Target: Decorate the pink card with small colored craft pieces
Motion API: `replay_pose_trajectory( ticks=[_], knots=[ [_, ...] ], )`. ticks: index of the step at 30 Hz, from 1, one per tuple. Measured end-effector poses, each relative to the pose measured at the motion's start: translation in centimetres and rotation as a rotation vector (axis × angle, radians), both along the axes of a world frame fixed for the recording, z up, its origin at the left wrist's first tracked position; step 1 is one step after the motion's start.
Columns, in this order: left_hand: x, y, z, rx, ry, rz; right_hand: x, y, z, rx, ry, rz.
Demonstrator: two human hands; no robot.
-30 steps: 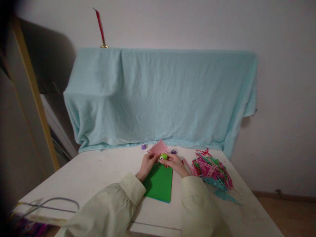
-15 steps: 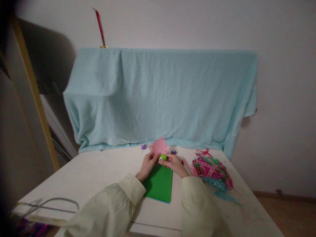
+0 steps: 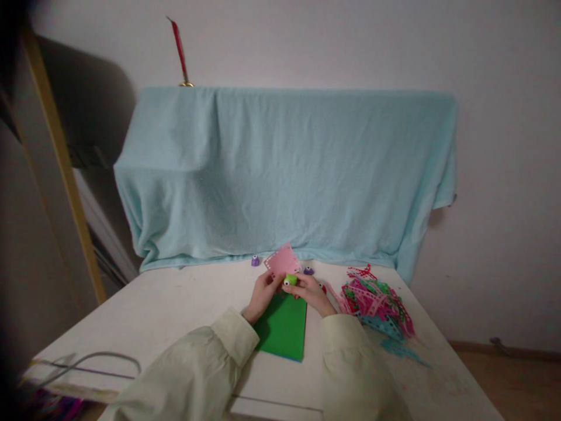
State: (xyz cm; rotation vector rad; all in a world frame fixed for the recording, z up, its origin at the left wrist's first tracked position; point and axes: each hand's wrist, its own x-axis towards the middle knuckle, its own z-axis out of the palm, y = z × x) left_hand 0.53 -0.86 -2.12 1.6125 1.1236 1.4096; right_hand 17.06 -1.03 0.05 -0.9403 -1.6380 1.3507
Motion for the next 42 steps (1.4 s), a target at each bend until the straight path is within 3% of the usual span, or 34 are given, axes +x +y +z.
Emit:
replay_pose_trajectory(
  ticks=[14, 42],
  knots=[
    [-0.1, 0.6, -0.7, -0.047, -0.001, 0.013, -0.3, -0.8, 1.1, -0.037, -0.011, -0.019],
    [0.0, 0.4, -0.4, -0.051, 0.003, 0.051, -0.1, -0.1, 0.2, -0.042, 0.005, -0.011]
  ],
)
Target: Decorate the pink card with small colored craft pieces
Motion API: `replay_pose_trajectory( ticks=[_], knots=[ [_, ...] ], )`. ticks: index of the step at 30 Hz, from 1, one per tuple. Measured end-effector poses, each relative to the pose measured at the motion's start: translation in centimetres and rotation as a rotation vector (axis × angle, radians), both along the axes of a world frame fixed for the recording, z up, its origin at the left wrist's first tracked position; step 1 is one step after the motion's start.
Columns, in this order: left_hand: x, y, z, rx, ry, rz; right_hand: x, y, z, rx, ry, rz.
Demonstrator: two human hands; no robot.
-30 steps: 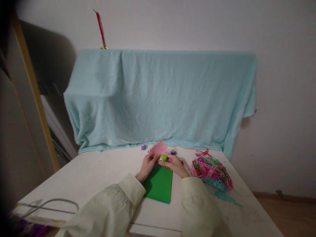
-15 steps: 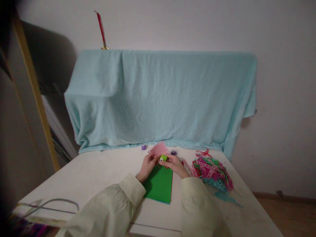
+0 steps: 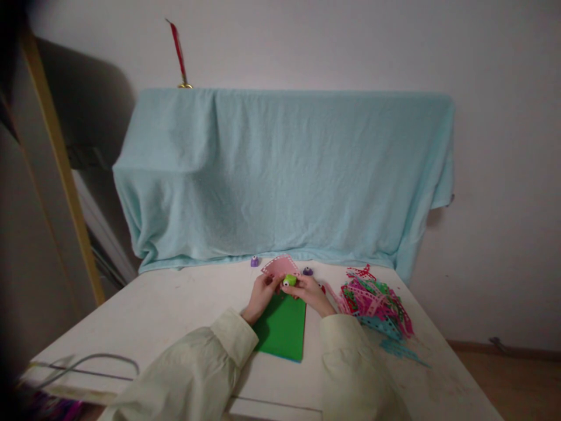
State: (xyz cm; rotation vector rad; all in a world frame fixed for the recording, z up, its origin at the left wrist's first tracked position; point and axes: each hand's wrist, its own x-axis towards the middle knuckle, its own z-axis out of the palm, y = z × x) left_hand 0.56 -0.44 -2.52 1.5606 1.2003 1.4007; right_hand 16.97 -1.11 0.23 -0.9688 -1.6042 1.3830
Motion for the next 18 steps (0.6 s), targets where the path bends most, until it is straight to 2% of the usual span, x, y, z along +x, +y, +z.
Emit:
replay_pose_trajectory(
  ticks=[11, 18],
  knots=[
    [-0.01, 0.11, -0.19, 0.006, -0.001, -0.01, -0.01, -0.01, 0.04, -0.003, -0.009, -0.005],
    [0.05, 0.11, -0.06, -0.014, -0.01, -0.016, -0.2, -0.46, 0.85, 0.002, -0.04, -0.014]
  ],
)
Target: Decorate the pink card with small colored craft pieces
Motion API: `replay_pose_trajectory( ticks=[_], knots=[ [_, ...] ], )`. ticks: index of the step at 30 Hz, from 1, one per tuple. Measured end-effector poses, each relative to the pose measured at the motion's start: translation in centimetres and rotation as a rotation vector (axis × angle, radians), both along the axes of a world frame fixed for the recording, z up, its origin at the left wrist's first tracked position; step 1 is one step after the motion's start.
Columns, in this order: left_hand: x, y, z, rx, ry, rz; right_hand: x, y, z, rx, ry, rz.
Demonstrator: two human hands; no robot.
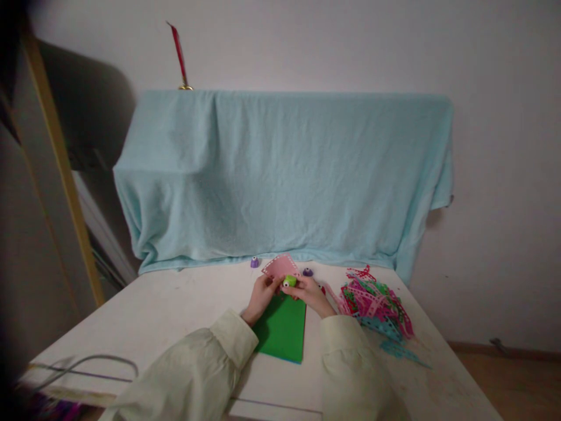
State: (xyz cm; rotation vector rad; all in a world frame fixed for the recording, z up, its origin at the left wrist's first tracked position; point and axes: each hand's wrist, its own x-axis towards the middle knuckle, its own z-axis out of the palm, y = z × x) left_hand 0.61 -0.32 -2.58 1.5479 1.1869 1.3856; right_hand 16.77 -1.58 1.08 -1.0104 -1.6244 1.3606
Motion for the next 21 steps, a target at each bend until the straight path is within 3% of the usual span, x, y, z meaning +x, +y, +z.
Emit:
replay_pose_trajectory(
  ticks=[21],
  knots=[
    [-0.1, -0.4, 0.2, 0.005, 0.064, 0.009, 0.3, 0.6, -1.0, 0.022, 0.031, 0.004]
  ],
)
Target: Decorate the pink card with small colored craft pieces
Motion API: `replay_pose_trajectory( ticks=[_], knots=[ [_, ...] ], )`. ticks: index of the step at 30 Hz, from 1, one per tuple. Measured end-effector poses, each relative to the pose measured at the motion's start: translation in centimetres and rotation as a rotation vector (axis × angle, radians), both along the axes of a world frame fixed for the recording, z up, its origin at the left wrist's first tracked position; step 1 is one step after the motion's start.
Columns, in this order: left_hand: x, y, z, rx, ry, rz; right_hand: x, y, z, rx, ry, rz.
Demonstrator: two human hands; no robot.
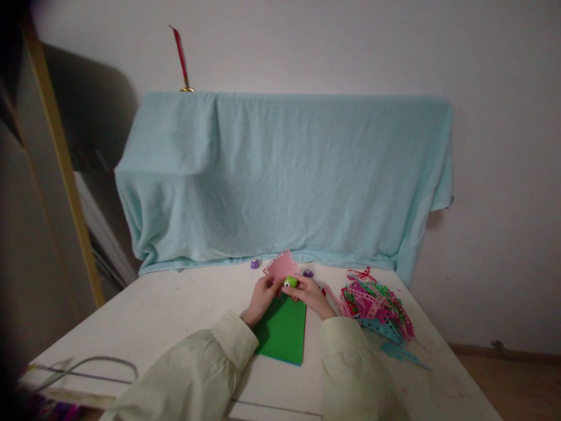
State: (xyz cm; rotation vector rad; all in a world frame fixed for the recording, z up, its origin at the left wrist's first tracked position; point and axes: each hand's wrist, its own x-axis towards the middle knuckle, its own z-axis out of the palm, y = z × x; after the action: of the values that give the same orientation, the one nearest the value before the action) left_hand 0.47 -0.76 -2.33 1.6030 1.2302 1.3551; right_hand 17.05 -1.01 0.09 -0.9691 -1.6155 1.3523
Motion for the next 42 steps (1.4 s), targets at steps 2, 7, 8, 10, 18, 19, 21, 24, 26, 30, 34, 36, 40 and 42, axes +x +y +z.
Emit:
replay_pose_trajectory(
  ticks=[2, 7, 8, 10, 18, 19, 21, 24, 26, 30, 34, 36, 40, 42],
  knots=[
    [0.01, 0.01, -0.02, 0.01, 0.009, -0.002, 0.0, 0.0, 0.03, -0.003, -0.005, -0.002],
    [0.02, 0.09, -0.09, 0.049, 0.05, 0.003, -0.04, 0.1, -0.09, -0.005, -0.01, -0.012],
    [0.02, 0.11, -0.12, 0.051, 0.048, 0.002, -0.05, 0.1, -0.11, -0.003, -0.01, -0.011],
    [0.02, 0.12, -0.17, 0.05, 0.039, -0.01, -0.04, 0.1, -0.13, 0.002, -0.01, -0.008],
    [0.06, 0.02, -0.18, 0.037, 0.038, -0.012, 0.09, 0.56, -0.67, 0.014, -0.015, 0.002],
    [0.07, 0.01, -0.15, 0.034, 0.036, -0.015, 0.1, 0.61, -0.75, 0.015, -0.014, 0.001],
    [0.09, -0.02, -0.11, 0.032, 0.032, -0.02, 0.12, 0.65, -0.85, 0.015, -0.01, 0.0],
    [0.12, -0.01, -0.12, 0.031, 0.029, -0.016, 0.15, 0.62, -0.88, 0.015, -0.004, -0.001],
    [0.14, -0.01, -0.13, 0.028, 0.028, -0.009, 0.16, 0.61, -0.87, 0.013, -0.008, -0.001],
    [0.19, -0.13, 0.03, 0.024, 0.012, -0.021, 0.15, 0.64, -0.88, 0.007, -0.007, -0.01],
    [0.25, -0.37, 0.47, 0.023, 0.012, -0.022, 0.12, 0.58, -0.77, 0.011, -0.006, -0.014],
    [0.27, -0.45, 0.65, 0.019, 0.01, -0.024, 0.14, 0.52, -0.68, 0.012, -0.011, -0.014],
    [0.26, -0.41, 0.61, 0.014, 0.001, -0.035, 0.19, 0.42, -0.55, 0.018, -0.015, -0.004],
    [0.25, -0.33, 0.46, 0.007, 0.01, -0.035, 0.2, 0.41, -0.57, 0.023, -0.022, -0.002]
  ],
)
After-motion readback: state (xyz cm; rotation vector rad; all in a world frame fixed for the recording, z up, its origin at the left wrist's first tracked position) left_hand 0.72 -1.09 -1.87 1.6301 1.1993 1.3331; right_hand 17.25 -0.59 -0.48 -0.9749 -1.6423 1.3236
